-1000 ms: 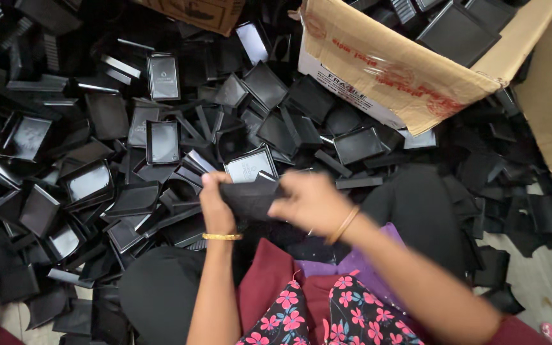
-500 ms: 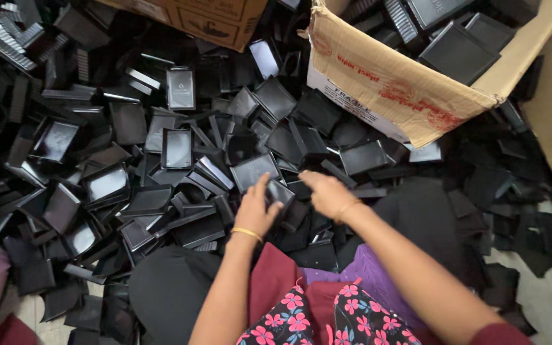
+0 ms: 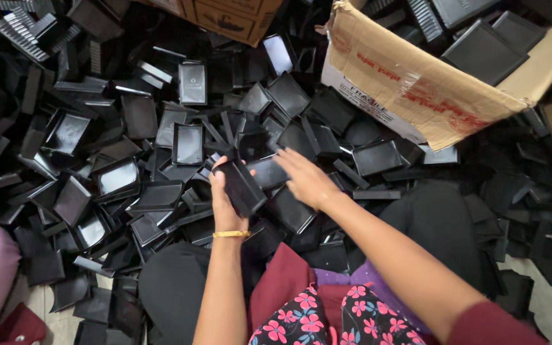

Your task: The person sits on the floor among a large pile of black plastic box bases and lids, picks up a base and a lid, presses them together to snap each box closed, and places the assembled boxes into a cardboard box beside them.

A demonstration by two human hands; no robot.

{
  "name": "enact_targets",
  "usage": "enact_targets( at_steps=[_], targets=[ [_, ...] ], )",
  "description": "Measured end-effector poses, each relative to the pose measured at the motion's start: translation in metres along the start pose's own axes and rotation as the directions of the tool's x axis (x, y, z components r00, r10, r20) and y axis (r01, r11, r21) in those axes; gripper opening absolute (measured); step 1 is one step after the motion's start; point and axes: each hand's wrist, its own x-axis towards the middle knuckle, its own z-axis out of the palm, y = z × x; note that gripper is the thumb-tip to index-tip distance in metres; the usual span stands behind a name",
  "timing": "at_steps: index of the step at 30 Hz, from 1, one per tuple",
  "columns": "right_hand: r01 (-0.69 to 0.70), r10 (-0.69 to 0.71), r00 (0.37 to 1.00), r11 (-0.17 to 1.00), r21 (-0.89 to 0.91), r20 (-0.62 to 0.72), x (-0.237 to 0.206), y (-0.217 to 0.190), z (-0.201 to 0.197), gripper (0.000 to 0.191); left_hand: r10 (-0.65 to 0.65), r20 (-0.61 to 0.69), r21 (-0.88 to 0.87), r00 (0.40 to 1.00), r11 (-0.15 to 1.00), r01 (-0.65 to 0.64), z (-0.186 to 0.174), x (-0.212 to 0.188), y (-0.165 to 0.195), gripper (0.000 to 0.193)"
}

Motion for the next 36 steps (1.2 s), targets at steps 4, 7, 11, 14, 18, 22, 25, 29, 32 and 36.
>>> enact_targets(
  at_steps=[4, 7, 11, 14, 18, 22, 25, 29, 32, 36],
  targets=[
    [-0.04, 0.106, 0.948, 0.975, -0.217, 0.302, 0.035, -0.02, 0.012, 0.093, -0.041, -0.061, -0.112, 0.997, 0.993, 0.034, -0.006, -0.001, 0.009, 0.048],
    [-0.213, 0.285, 0.89, 0.95, -0.229, 0.355, 0.027, -0.016, 0.009, 0.092, -0.051, -0.096, -0.176, 0.994, 0.984, 0.034, -0.006, 0.0, 0.009, 0.048],
    [-0.414, 0.417, 0.908, 0.888, 0.197, 0.03, 0.003, -0.008, -0.003, 0.096, -0.029, -0.04, -0.117, 0.999, 0.993, 0.025, 0.0, 0.008, 0.0, 0.051],
    [-0.5, 0.475, 0.821, 0.334, 0.799, 0.315, -0.009, -0.012, -0.003, 0.095, -0.074, -0.016, -0.071, 0.997, 0.995, 0.073, 0.007, 0.011, -0.008, 0.053],
    [-0.464, 0.434, 0.863, 0.475, 0.748, 0.259, -0.023, -0.033, 0.011, 0.076, -0.146, 0.044, -0.029, 0.988, 0.989, 0.147, 0.01, 0.007, -0.014, 0.051],
    [-0.488, 0.439, 0.865, 0.627, 0.608, 0.242, -0.033, -0.053, 0.024, 0.072, -0.13, 0.003, 0.053, 0.991, 0.99, 0.13, 0.008, 0.001, -0.016, 0.051],
    [-0.632, 0.427, 0.769, 0.392, 0.669, 0.476, -0.032, -0.05, 0.017, 0.065, -0.035, 0.044, 0.249, 0.998, 0.968, 0.022, 0.009, 0.002, -0.01, 0.046],
    [-0.791, 0.217, 0.548, -0.181, 0.585, 0.808, -0.028, -0.028, -0.006, 0.051, 0.156, 0.16, 0.791, 0.975, 0.57, -0.221, 0.011, 0.005, 0.003, 0.045],
    [-0.741, 0.258, 0.601, -0.174, 0.648, 0.757, -0.034, -0.026, -0.006, 0.048, 0.312, 0.068, 0.936, 0.948, 0.31, -0.169, 0.015, 0.001, 0.008, 0.044],
    [-0.498, 0.351, 0.849, 0.286, 0.819, 0.394, -0.043, -0.041, 0.016, 0.046, 0.417, -0.076, 0.964, 0.906, 0.262, -0.04, 0.021, -0.001, 0.007, 0.049]
  ],
)
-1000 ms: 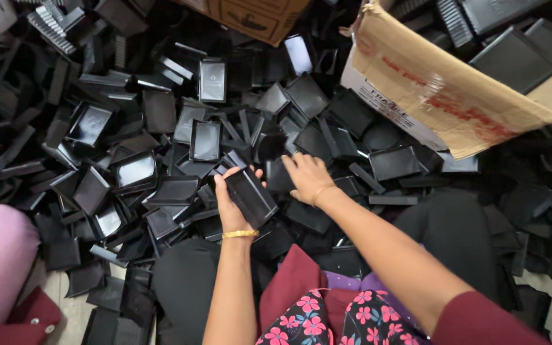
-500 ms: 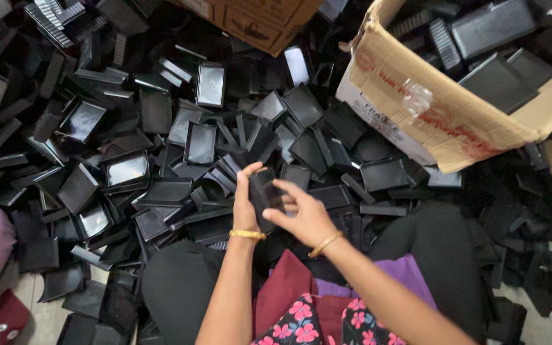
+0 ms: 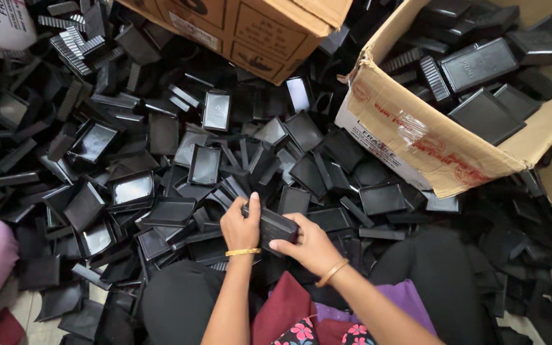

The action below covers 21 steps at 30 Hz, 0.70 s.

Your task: The person sits on the floor among a large pile of black plastic box bases and lids, picks up a base and a lid, presses them together to snap each box closed, and places the assembled boxes into a cardboard box beside them.

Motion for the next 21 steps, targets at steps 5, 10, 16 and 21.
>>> enact_targets(
  at_steps=[5, 10, 16, 21],
  targets=[
    [0.008, -0.009, 0.998, 1.0, -0.013, -0.069, 0.003, 0.005, 0.005, 0.044, 0.102, -0.058, -0.109, 0.993, 0.988, -0.108, 0.008, 0.005, -0.01, 0.045],
    [-0.073, 0.03, 0.977, 0.978, -0.197, -0.211, -0.001, -0.012, -0.03, 0.039, -0.011, 0.157, -0.398, 0.987, 0.914, 0.074, 0.028, 0.001, -0.029, 0.044],
    [0.293, -0.33, 0.849, 0.944, -0.151, -0.414, 0.001, -0.087, -0.131, 0.029, -0.064, 0.182, -0.294, 0.981, 0.949, 0.117, 0.036, 0.002, -0.032, 0.025],
    [0.517, -0.231, 0.834, 0.645, 0.563, -0.501, -0.007, -0.136, -0.168, 0.052, 0.101, 0.239, -0.222, 0.966, 0.974, -0.047, 0.039, -0.002, -0.026, 0.017]
  ],
)
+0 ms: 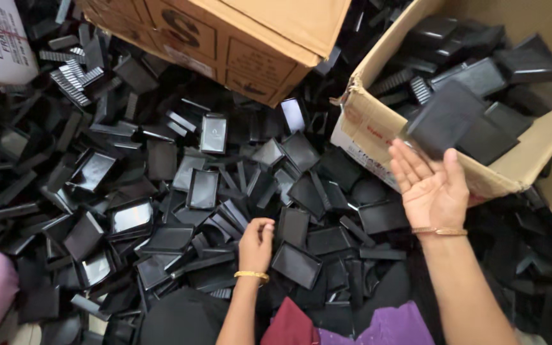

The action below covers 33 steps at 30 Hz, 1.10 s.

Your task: The person sits on the floor among a large pile of black plastic box bases and lids, picks up a base and a lid, presses them together to snap each box closed, and places the assembled boxes into a cardboard box beside them.

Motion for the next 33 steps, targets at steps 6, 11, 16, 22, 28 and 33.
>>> enact_targets(
  at_steps=[6, 11, 16, 22, 28, 33],
  targets=[
    [0.178, -0.062, 0.984, 0.493, -0.851, 0.17, -0.02, 0.097, 0.005, 0.054, -0.058, 0.076, -0.037, 0.995, 0.997, 0.061, 0.002, 0.001, 0.0, 0.017],
    [0.272, 0.015, 0.962, -0.154, -0.95, 0.273, -0.029, 0.146, 0.001, 0.036, -0.123, 0.142, -0.143, 0.982, 0.979, 0.144, 0.004, -0.005, -0.006, 0.019],
    [0.022, -0.056, 0.998, 0.134, -0.991, 0.015, -0.037, 0.148, 0.007, 0.024, -0.24, 0.205, -0.272, 0.949, 0.917, 0.291, 0.007, -0.002, -0.01, 0.026],
    [0.003, 0.248, 0.949, 0.608, -0.794, 0.194, -0.078, 0.159, 0.032, 0.023, -0.404, 0.287, -0.568, 0.869, 0.658, 0.494, 0.01, 0.006, 0.001, 0.056],
    [-0.031, 0.37, 0.882, 0.663, -0.748, 0.292, -0.067, 0.162, 0.041, 0.027, -0.443, 0.154, -0.788, 0.883, 0.484, 0.38, -0.008, 0.003, 0.015, 0.059],
    [-0.096, 0.124, 0.988, 0.015, -0.995, -0.094, -0.047, 0.17, 0.035, 0.053, -0.361, 0.161, -0.816, 0.919, 0.476, 0.329, -0.015, -0.004, 0.02, 0.054]
  ],
)
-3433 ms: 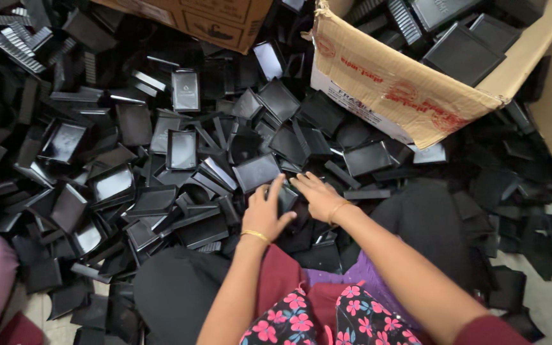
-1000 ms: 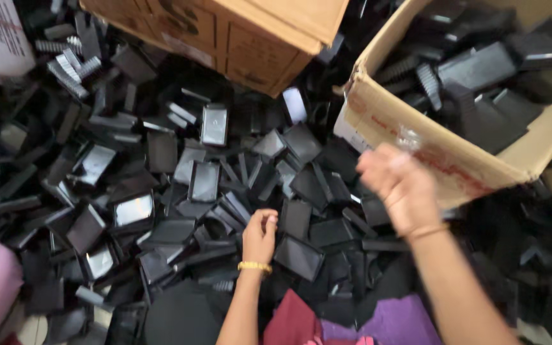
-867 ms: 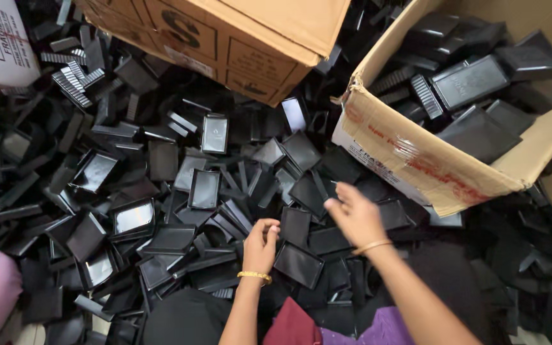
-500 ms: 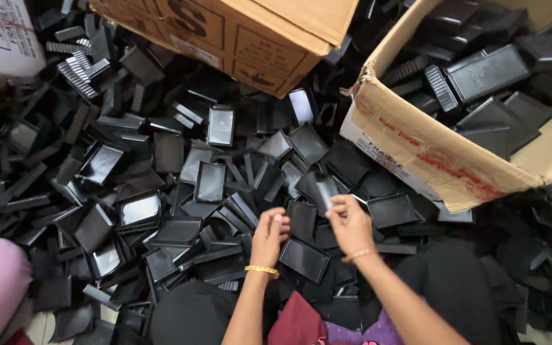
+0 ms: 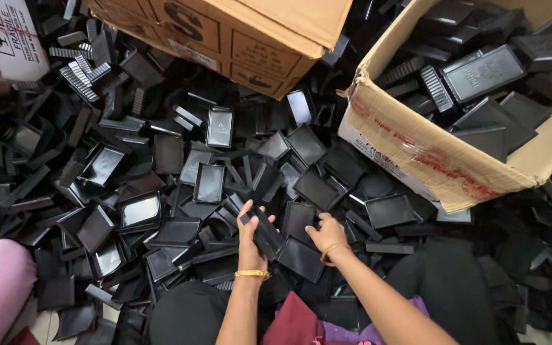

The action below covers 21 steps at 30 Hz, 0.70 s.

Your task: The person sits on the floor among a large pile of black plastic box bases and lids, picks up a base and a lid, presses them together to snap each box closed, and places the assembled boxes into a cardboard box beside them.

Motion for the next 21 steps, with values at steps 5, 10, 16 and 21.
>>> enact_targets(
  at_steps=[5, 10, 16, 21],
  targets=[
    [-0.156, 0.149, 0.987, 0.973, 0.168, 0.056, 0.001, 0.0, 0.004, 0.044, -0.044, -0.008, 0.029, 0.999, 0.999, 0.044, -0.002, 0.002, -0.011, 0.05],
    [-0.012, 0.011, 1.0, 0.993, 0.114, 0.011, 0.001, -0.015, 0.008, 0.044, -0.062, 0.006, 0.065, 0.998, 0.996, 0.061, 0.0, 0.01, -0.022, 0.049],
    [0.1, -0.117, 0.982, 0.988, -0.113, -0.15, -0.005, -0.017, 0.022, 0.04, -0.068, -0.012, 0.052, 0.998, 0.996, 0.068, -0.011, 0.003, -0.022, 0.048],
    [0.007, -0.016, 0.986, 0.998, -0.059, -0.168, -0.007, -0.009, 0.018, 0.038, -0.06, 0.01, 0.071, 0.998, 0.996, 0.059, -0.009, 0.007, -0.022, 0.049]
  ],
)
